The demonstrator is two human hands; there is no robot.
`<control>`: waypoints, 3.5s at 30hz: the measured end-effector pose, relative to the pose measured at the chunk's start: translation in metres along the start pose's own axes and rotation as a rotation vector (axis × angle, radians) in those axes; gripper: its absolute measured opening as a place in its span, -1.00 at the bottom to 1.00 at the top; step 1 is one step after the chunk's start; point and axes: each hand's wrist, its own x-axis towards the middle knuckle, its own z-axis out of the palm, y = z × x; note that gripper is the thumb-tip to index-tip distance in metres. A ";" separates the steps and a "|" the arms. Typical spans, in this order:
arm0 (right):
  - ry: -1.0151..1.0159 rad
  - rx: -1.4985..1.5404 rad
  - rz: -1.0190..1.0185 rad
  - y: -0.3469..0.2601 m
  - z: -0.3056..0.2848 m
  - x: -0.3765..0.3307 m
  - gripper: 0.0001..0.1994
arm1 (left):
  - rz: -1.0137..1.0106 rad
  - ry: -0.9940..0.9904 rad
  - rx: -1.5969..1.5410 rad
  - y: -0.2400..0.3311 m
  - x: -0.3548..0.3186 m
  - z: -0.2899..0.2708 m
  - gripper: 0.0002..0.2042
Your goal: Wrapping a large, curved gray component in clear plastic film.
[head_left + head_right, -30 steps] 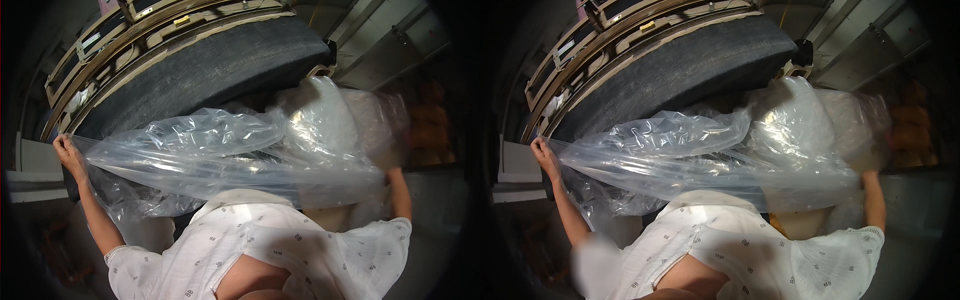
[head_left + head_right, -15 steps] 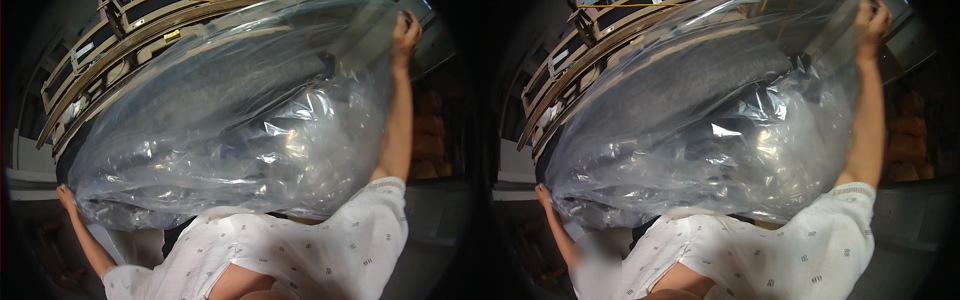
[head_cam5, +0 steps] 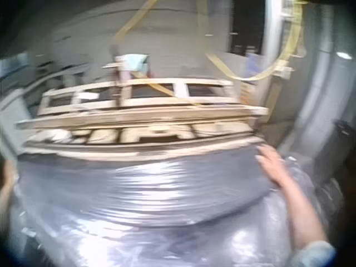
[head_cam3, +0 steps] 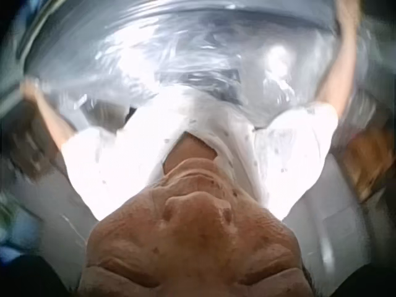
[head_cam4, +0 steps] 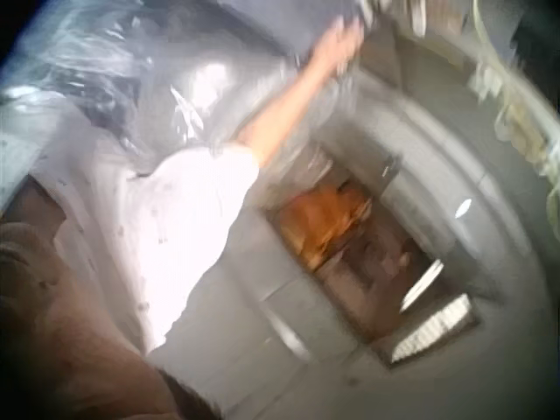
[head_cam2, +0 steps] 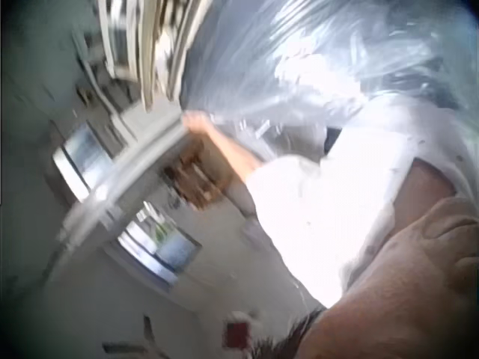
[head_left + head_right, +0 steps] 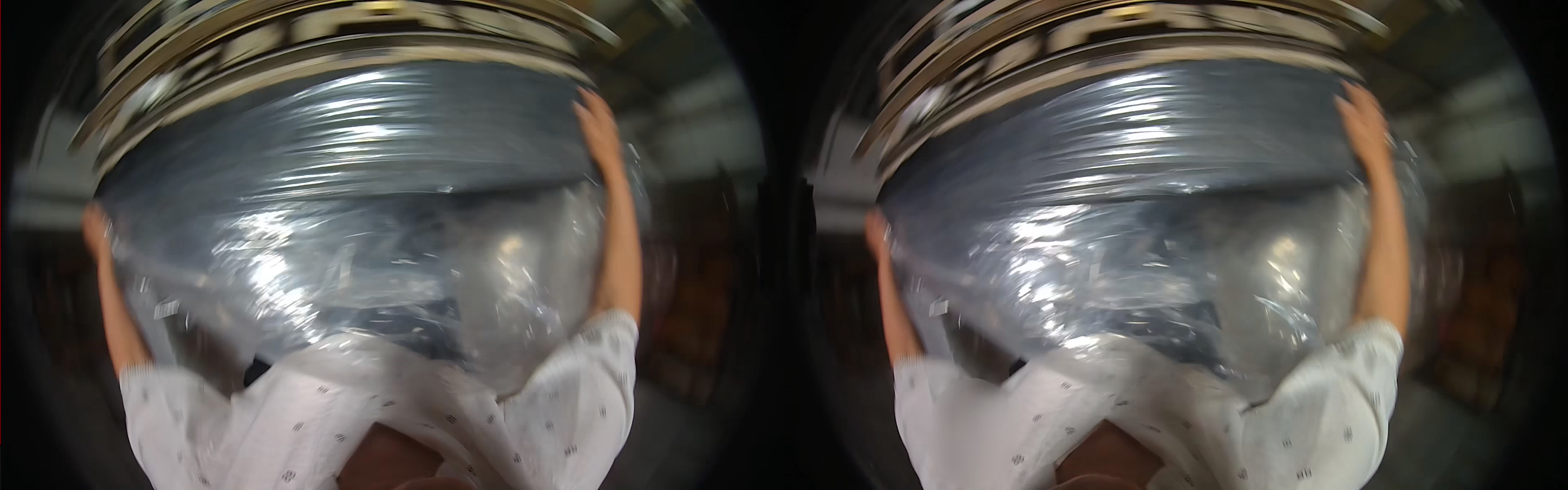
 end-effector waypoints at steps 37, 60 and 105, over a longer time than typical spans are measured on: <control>-0.636 2.294 0.243 -0.358 -0.117 -0.187 -0.75 | -0.607 0.507 -1.039 0.158 0.015 -0.026 -0.89; 0.916 -0.687 0.038 -0.004 -0.307 -0.248 -0.78 | -0.137 -0.080 -1.425 0.190 0.009 0.004 -0.82; -0.092 0.100 0.038 -0.099 0.011 0.042 -0.66 | -0.500 -0.117 -1.055 -0.028 -0.102 -0.137 -0.70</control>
